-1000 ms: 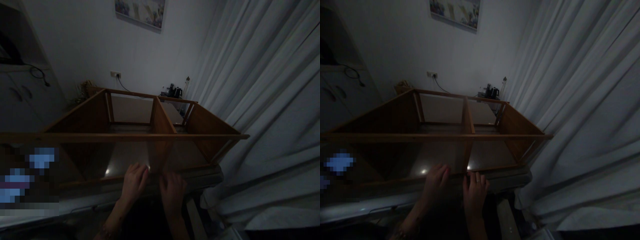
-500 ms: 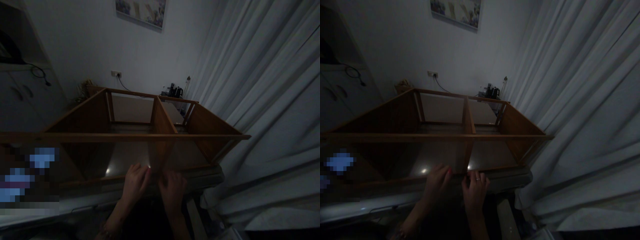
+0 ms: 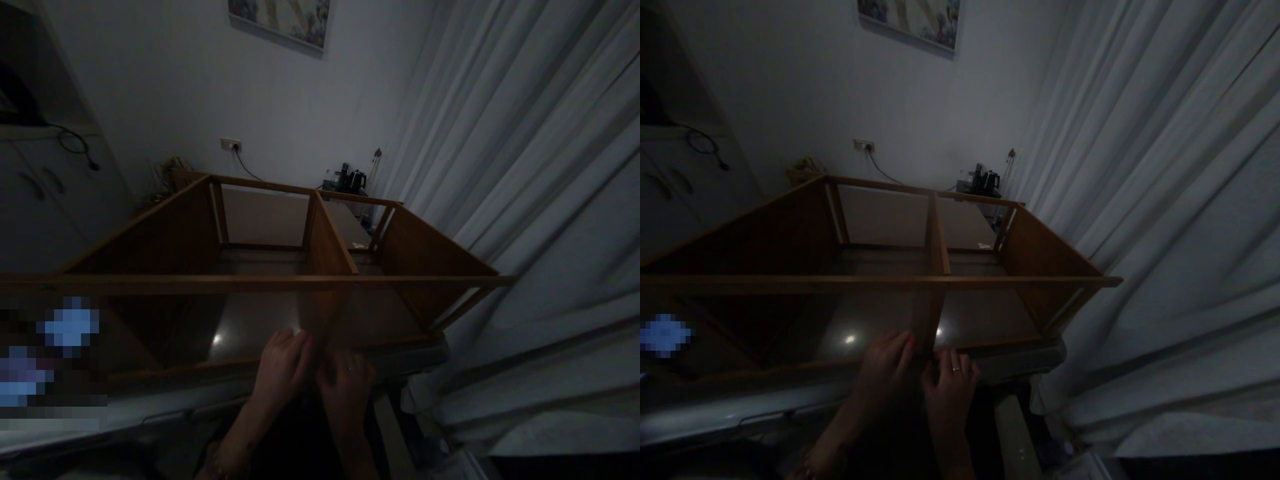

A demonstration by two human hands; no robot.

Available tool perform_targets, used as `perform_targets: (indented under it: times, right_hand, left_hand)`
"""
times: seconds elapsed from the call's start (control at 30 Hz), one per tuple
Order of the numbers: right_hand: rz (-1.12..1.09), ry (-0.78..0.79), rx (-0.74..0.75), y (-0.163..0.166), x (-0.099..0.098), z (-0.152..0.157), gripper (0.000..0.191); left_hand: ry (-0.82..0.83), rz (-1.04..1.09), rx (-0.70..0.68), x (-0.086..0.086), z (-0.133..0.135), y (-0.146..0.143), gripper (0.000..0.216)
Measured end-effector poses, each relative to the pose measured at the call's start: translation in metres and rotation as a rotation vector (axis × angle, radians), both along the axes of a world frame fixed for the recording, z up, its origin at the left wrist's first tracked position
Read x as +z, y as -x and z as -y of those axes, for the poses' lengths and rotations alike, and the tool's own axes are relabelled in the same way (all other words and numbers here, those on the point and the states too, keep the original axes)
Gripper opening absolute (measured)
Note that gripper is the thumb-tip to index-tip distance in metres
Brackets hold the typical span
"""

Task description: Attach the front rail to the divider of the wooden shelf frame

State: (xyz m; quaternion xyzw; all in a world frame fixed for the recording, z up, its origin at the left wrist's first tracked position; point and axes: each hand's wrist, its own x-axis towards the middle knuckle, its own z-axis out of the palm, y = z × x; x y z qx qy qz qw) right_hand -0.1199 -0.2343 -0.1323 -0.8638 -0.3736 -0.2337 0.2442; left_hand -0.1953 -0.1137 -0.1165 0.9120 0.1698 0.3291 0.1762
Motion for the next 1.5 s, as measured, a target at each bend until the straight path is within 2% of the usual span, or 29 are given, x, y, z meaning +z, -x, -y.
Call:
perform_targets:
  times: [0.13, 0.3, 0.5, 0.7, 0.9, 1.2, 1.5]
  right_hand:
    - [0.015, -0.034, 0.015, 0.000, -0.001, 0.000, 0.010]
    - [0.025, -0.022, 0.022, -0.002, -0.005, 0.001, 0.012]
    - [0.025, -0.032, 0.013, -0.001, -0.008, 0.001, 0.017]
    - [-0.016, -0.070, 0.001, 0.004, -0.011, 0.007, 0.019]
    - [-0.062, 0.002, -0.001, 0.008, -0.017, 0.001, 0.034]
    - [-0.001, -0.026, -0.071, 0.008, -0.022, -0.009, 0.037]
    - [0.002, -0.060, -0.116, 0.011, -0.020, -0.011, 0.038]
  left_hand:
    - [0.017, -0.085, 0.003, 0.005, 0.001, -0.003, 0.031]
    - [-0.036, -0.158, -0.037, 0.009, 0.003, -0.005, 0.034]
    - [-0.047, -0.158, -0.048, 0.004, 0.003, -0.007, 0.035]
    - [0.001, -0.176, -0.049, 0.007, 0.004, -0.007, 0.039]
    - [-0.022, -0.176, -0.028, 0.004, 0.004, -0.007, 0.038]
    - [-0.017, -0.187, -0.033, 0.007, 0.005, -0.007, 0.036]
    - [-0.018, -0.170, -0.071, 0.001, 0.004, -0.006, 0.033]
